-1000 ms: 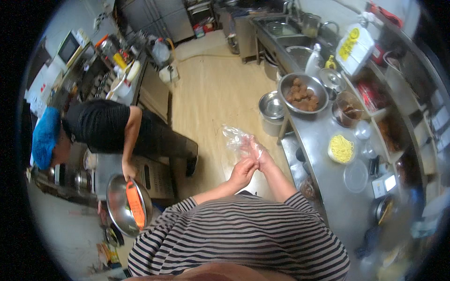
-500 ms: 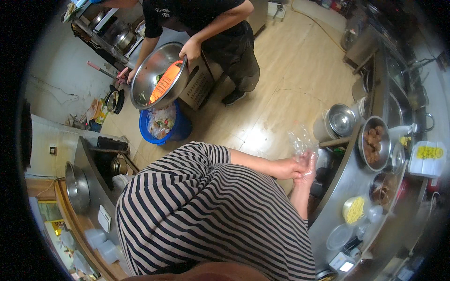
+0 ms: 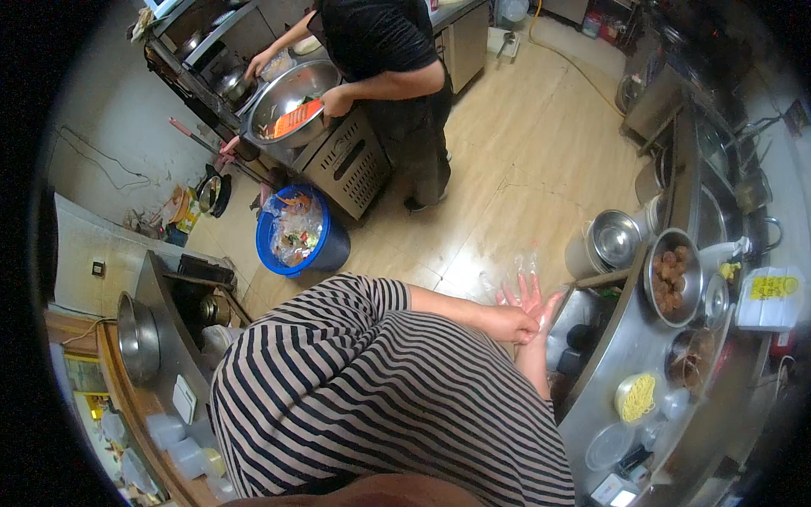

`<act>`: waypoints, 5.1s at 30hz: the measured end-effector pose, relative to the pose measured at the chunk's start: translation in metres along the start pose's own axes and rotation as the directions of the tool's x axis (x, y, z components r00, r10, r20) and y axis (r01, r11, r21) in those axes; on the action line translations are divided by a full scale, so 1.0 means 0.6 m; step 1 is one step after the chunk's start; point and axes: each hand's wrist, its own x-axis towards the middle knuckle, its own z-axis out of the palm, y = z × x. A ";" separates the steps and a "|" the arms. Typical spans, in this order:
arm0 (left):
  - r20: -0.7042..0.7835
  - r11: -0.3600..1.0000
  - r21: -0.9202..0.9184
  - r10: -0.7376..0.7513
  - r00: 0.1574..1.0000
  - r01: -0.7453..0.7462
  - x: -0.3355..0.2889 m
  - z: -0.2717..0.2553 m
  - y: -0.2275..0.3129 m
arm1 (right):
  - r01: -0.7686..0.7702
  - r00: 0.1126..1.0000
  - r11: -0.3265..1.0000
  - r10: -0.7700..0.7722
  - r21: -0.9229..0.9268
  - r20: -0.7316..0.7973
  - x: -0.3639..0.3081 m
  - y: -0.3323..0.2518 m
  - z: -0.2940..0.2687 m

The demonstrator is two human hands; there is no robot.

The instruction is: The person assembles a takeout meal by placing noodles and shredded vegetables into a plastic container, then sealing it with a lid and attaching a printed order label. The person handles the container, lid, and label throughout the process.

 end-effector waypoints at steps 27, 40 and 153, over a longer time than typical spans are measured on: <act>0.076 0.985 -0.112 0.138 0.988 -0.129 0.014 0.007 -0.013 | 0.412 0.910 0.891 -0.413 0.191 -0.036 0.012 -0.041 0.034; 0.090 0.932 -0.078 -0.346 0.934 0.353 -0.030 -0.039 -0.115 | 0.340 0.456 0.906 -0.392 -0.250 -0.799 -0.112 0.011 -0.237; 0.019 0.932 0.048 -0.361 -0.932 -0.360 -0.626 -0.944 -0.324 | 0.670 -0.160 0.398 0.902 -0.626 0.402 1.011 0.478 1.450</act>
